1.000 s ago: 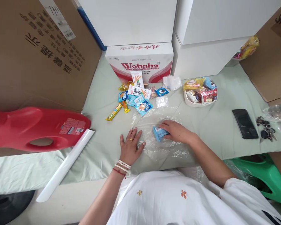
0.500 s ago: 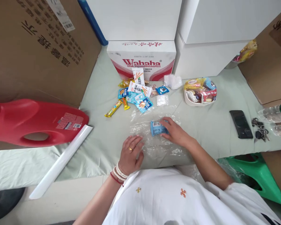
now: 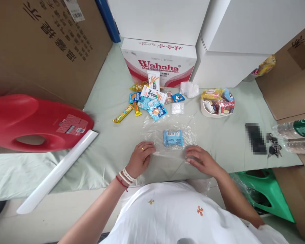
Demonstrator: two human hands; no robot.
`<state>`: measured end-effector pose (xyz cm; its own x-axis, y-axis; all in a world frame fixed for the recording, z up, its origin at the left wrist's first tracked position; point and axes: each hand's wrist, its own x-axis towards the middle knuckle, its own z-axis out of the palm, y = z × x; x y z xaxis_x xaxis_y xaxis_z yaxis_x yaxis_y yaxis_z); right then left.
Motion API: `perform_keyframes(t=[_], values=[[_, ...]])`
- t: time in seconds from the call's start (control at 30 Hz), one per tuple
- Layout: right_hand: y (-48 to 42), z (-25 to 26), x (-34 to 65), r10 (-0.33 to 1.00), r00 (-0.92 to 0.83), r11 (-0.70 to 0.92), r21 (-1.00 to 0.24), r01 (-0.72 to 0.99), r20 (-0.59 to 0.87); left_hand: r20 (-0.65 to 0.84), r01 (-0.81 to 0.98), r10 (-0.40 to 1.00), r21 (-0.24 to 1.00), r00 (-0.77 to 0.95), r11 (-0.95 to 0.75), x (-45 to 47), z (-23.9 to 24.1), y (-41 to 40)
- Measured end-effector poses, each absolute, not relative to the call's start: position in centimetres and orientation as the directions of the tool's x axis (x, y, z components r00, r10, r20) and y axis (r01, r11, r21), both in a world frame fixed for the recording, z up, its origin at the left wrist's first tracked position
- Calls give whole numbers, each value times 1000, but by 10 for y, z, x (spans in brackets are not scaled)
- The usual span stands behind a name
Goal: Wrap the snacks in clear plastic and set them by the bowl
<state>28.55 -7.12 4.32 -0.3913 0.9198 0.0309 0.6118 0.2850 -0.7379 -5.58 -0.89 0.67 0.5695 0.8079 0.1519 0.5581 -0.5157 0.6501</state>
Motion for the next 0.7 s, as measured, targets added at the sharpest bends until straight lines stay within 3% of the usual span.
perform_keyframes(t=[0.1,0.17,0.27,0.37,0.47,0.53,0.6,0.7], values=[[-45,55,281,946,-314,281,-673,684,76,199,598,884,672,423,-437,-62,14,-12],[-25,56,272,939,-330,324,-568,757,96,200,716,966,650,162,-255,-62,13,-17],[0,45,253,913,-406,377,-450,809,35,144,826,978,561,-150,44,-54,9,-22],[11,31,238,907,-421,380,-417,826,-8,88,807,987,587,-136,59,-38,9,-22],[9,20,233,916,-399,371,-445,815,34,18,572,999,820,-31,3,-24,14,-18],[6,16,234,923,-381,364,-464,808,59,-102,301,994,947,-40,110,-18,19,-15],[2,13,235,929,-363,349,-473,809,64,-277,16,959,960,-58,278,-15,26,-13],[-1,11,236,939,-340,324,-476,818,55,-504,-248,862,844,-57,476,-17,34,-11]])
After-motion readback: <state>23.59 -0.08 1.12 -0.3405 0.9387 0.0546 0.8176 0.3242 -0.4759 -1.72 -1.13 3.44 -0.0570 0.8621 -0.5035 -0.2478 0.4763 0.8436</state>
